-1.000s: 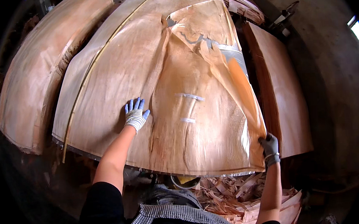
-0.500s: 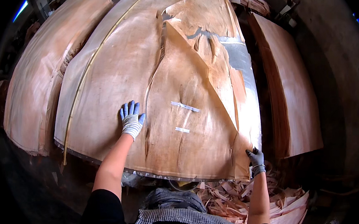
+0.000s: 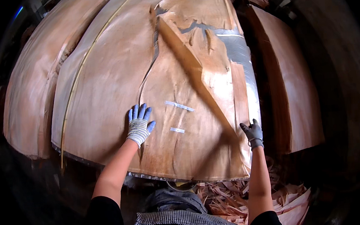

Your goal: The person peels damaged outer layers from a wood veneer sheet and applies tape to repair or reinforce the surface.

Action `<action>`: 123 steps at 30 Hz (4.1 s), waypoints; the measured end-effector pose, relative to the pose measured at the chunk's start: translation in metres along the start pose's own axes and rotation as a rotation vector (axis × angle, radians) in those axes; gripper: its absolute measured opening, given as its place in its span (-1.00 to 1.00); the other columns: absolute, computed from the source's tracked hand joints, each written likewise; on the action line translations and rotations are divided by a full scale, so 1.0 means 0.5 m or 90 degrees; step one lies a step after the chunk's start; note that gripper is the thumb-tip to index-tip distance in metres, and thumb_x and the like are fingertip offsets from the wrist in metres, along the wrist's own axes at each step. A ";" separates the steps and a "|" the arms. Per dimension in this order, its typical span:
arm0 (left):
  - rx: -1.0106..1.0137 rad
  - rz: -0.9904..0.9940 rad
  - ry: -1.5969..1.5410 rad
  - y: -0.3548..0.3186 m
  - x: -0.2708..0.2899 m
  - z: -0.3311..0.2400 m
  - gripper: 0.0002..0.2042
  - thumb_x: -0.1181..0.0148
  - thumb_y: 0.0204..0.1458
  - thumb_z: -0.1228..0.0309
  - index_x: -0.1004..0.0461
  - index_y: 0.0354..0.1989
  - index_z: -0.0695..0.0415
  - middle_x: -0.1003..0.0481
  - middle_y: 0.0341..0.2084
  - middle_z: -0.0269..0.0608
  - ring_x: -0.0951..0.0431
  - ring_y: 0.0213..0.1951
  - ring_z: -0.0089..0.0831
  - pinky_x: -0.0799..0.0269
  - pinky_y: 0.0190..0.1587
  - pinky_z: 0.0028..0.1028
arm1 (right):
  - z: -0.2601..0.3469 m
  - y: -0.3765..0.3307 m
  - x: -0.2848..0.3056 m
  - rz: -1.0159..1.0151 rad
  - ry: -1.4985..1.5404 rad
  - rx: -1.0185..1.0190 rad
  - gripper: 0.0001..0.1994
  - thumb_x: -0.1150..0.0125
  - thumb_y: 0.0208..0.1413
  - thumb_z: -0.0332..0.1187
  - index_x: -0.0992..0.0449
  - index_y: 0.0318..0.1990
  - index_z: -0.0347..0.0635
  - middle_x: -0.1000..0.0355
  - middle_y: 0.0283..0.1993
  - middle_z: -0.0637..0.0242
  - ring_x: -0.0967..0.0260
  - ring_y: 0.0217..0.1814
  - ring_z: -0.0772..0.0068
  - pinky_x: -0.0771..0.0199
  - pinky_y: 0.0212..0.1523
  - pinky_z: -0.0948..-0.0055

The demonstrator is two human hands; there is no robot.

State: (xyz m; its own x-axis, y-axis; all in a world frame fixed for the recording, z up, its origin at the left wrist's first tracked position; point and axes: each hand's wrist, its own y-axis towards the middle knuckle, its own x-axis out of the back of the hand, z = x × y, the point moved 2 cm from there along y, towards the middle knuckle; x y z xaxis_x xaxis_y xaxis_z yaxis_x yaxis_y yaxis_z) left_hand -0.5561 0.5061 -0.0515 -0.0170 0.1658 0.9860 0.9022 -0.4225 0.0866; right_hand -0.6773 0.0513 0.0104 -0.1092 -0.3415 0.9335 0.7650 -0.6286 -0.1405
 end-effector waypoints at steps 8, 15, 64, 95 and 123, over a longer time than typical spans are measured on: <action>-0.004 -0.024 -0.027 -0.014 -0.004 0.013 -0.40 -0.06 -0.07 0.11 -0.17 0.18 0.07 -0.03 0.23 -0.06 0.05 0.24 0.04 0.22 0.24 -0.03 | 0.064 0.032 -0.006 -0.144 0.192 0.009 -0.87 -0.15 -0.08 -0.39 -0.51 -0.39 -0.24 -0.45 -0.54 0.17 -0.41 -0.50 0.45 -0.38 -0.43 0.47; -0.001 -0.065 -0.052 0.061 0.021 -0.011 -0.41 -0.02 -0.03 0.08 -0.14 0.20 0.00 0.03 0.26 -0.06 0.06 0.25 0.03 0.21 0.23 0.02 | 0.133 0.019 0.164 -0.152 0.413 0.243 -0.91 -0.17 -0.04 -0.52 -0.47 -0.34 -0.31 -0.36 -0.50 0.49 -0.23 -0.43 0.70 -0.30 -0.36 0.65; -0.105 -0.248 -0.270 0.369 -0.031 0.160 -0.68 -0.23 -0.20 0.27 -0.50 -0.20 0.03 -0.45 -0.20 -0.27 -0.35 -0.08 -0.24 -0.13 0.05 -0.22 | 0.820 0.483 -0.291 -0.053 -0.161 0.329 -0.62 -0.26 -0.15 -0.12 -0.48 -0.24 -0.21 -0.45 -0.22 -0.04 -0.41 -0.15 -0.04 -0.41 -0.16 0.18; 0.030 -0.285 -0.477 0.384 -0.039 0.172 -0.61 -0.20 -0.13 0.46 -0.41 -0.04 0.13 -0.36 -0.03 -0.08 -0.31 0.05 -0.17 -0.20 0.12 -0.30 | 0.804 0.536 -0.341 -0.148 0.013 0.405 -0.73 -0.25 -0.17 -0.30 -0.51 -0.24 -0.14 -0.46 -0.33 0.06 -0.42 -0.30 0.03 -0.41 -0.29 0.24; 0.293 -0.093 -0.442 0.619 -0.109 0.115 -0.46 -0.32 -0.20 0.18 -0.40 -0.08 0.29 -0.47 -0.16 0.02 -0.47 -0.13 -0.20 -0.33 -0.04 -0.33 | 0.061 -0.274 -0.104 0.054 0.071 0.206 -0.82 -0.06 0.04 -0.35 -0.49 -0.20 -0.08 -0.42 -0.33 0.13 -0.40 -0.35 0.09 -0.40 -0.36 0.29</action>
State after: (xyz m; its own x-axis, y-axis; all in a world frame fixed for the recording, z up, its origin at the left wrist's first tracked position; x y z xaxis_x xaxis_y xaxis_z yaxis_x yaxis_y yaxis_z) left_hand -0.2511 0.4173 -0.0866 -0.0141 0.7640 0.6451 0.9996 0.0261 -0.0091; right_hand -0.7569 0.1763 -0.0086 -0.0916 -0.4687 0.8786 0.9337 -0.3471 -0.0878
